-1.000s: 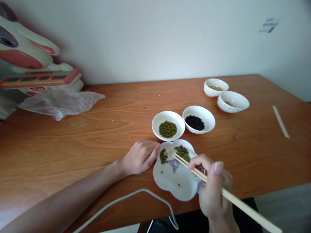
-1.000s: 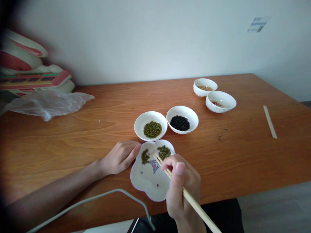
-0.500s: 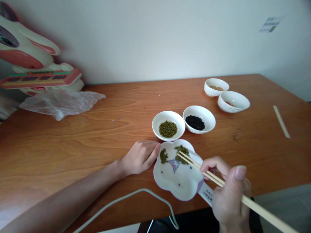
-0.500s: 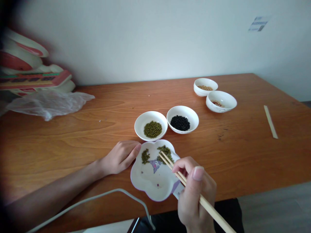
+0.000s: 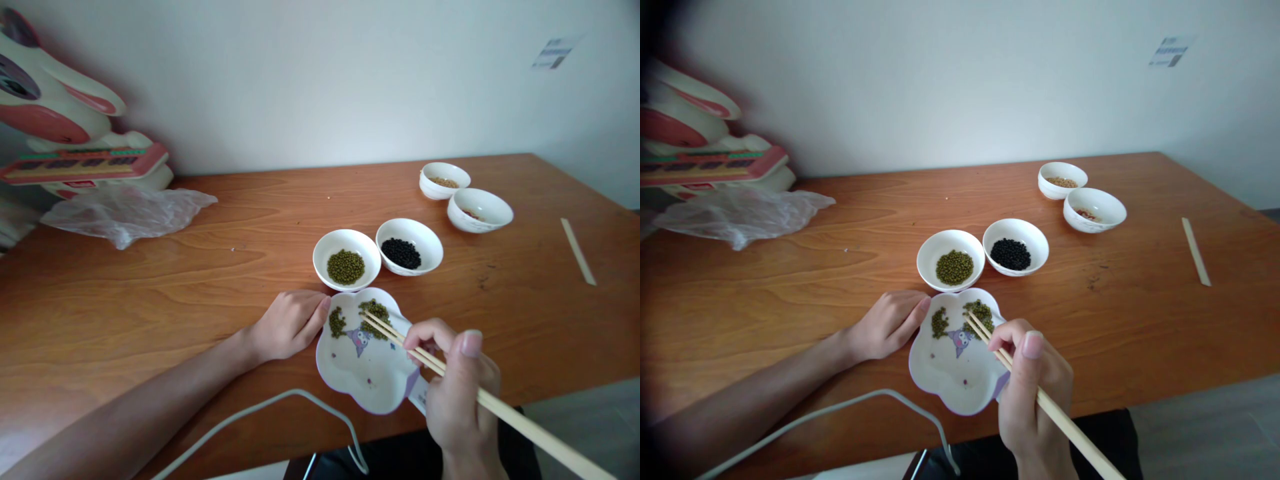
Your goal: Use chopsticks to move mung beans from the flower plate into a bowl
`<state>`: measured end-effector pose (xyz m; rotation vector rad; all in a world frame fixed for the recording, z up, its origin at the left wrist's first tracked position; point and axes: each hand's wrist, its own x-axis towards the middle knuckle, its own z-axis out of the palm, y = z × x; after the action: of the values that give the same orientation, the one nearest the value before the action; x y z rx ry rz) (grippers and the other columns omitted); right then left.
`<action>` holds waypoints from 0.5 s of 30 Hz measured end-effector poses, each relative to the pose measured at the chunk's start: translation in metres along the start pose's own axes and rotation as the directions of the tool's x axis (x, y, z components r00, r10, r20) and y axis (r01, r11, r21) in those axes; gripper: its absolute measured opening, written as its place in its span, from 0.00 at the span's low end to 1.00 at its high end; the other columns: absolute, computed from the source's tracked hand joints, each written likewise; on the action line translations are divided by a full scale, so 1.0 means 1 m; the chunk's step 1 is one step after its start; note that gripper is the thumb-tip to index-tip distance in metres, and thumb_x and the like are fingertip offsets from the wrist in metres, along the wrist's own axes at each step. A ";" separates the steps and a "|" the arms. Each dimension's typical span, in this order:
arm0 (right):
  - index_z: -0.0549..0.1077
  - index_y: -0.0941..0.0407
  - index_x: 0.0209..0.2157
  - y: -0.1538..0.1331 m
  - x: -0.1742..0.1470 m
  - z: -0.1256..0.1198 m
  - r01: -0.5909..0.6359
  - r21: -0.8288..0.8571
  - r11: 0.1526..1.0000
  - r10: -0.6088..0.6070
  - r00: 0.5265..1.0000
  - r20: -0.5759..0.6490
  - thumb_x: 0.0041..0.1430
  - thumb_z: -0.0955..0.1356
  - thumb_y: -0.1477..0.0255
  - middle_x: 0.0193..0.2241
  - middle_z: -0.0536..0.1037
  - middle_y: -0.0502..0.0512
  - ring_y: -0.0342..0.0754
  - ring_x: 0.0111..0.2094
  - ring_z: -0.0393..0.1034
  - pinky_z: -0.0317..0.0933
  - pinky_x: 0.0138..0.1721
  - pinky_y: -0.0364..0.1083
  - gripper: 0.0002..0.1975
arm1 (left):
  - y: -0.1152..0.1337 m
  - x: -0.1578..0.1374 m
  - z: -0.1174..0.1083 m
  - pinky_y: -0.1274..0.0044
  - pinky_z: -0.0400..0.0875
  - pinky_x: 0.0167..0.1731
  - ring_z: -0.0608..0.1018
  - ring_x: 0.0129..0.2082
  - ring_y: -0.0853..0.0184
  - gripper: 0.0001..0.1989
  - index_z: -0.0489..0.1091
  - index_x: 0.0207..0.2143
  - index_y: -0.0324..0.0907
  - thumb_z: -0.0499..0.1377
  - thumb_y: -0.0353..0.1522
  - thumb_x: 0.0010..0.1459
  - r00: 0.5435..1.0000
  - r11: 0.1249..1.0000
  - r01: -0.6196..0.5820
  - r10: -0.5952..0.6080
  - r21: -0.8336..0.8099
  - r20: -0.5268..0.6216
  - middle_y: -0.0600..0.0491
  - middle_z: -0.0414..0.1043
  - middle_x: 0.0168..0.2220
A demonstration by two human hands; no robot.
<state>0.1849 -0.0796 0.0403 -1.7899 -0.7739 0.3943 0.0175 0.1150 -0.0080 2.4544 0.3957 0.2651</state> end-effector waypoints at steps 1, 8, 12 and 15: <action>0.73 0.54 0.24 0.000 0.000 0.000 0.000 -0.001 1.000 0.000 1.000 -0.004 0.73 0.49 0.43 0.21 0.71 0.53 0.48 0.25 0.65 0.53 0.28 0.49 0.40 | 0.000 0.000 0.000 0.74 0.65 0.37 0.69 0.29 0.67 0.19 0.59 0.32 0.43 0.41 0.36 0.78 1.000 1.000 0.003 -0.003 0.000 0.003 0.54 0.67 0.30; 0.73 0.54 0.23 -0.004 0.002 0.001 0.009 0.013 1.000 -0.008 0.999 -0.043 0.73 0.50 0.43 0.20 0.70 0.53 0.48 0.25 0.65 0.55 0.28 0.48 0.40 | 0.001 0.001 0.000 0.74 0.65 0.36 0.69 0.29 0.68 0.20 0.58 0.31 0.43 0.40 0.36 0.78 1.000 1.000 0.000 0.000 -0.012 0.004 0.54 0.66 0.30; 0.73 0.54 0.22 -0.004 0.001 0.000 -0.003 0.007 1.000 0.003 0.999 -0.049 0.73 0.48 0.43 0.20 0.71 0.54 0.49 0.25 0.66 0.54 0.27 0.49 0.41 | 0.000 0.001 0.000 0.74 0.65 0.36 0.69 0.29 0.68 0.20 0.59 0.31 0.43 0.40 0.36 0.78 1.000 1.000 -0.002 0.002 -0.003 -0.004 0.54 0.67 0.30; 0.74 0.54 0.22 -0.002 0.000 -0.002 0.011 0.006 1.000 -0.010 0.997 -0.075 0.73 0.48 0.43 0.20 0.72 0.55 0.50 0.25 0.68 0.54 0.26 0.49 0.42 | 0.000 0.000 0.000 0.74 0.65 0.35 0.69 0.28 0.68 0.20 0.59 0.31 0.43 0.41 0.36 0.78 1.000 1.000 0.000 0.000 0.005 -0.009 0.54 0.67 0.29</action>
<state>0.1858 -0.0810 0.0426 -1.7839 -0.7283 0.3206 0.0180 0.1148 -0.0080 2.4588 0.4011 0.2761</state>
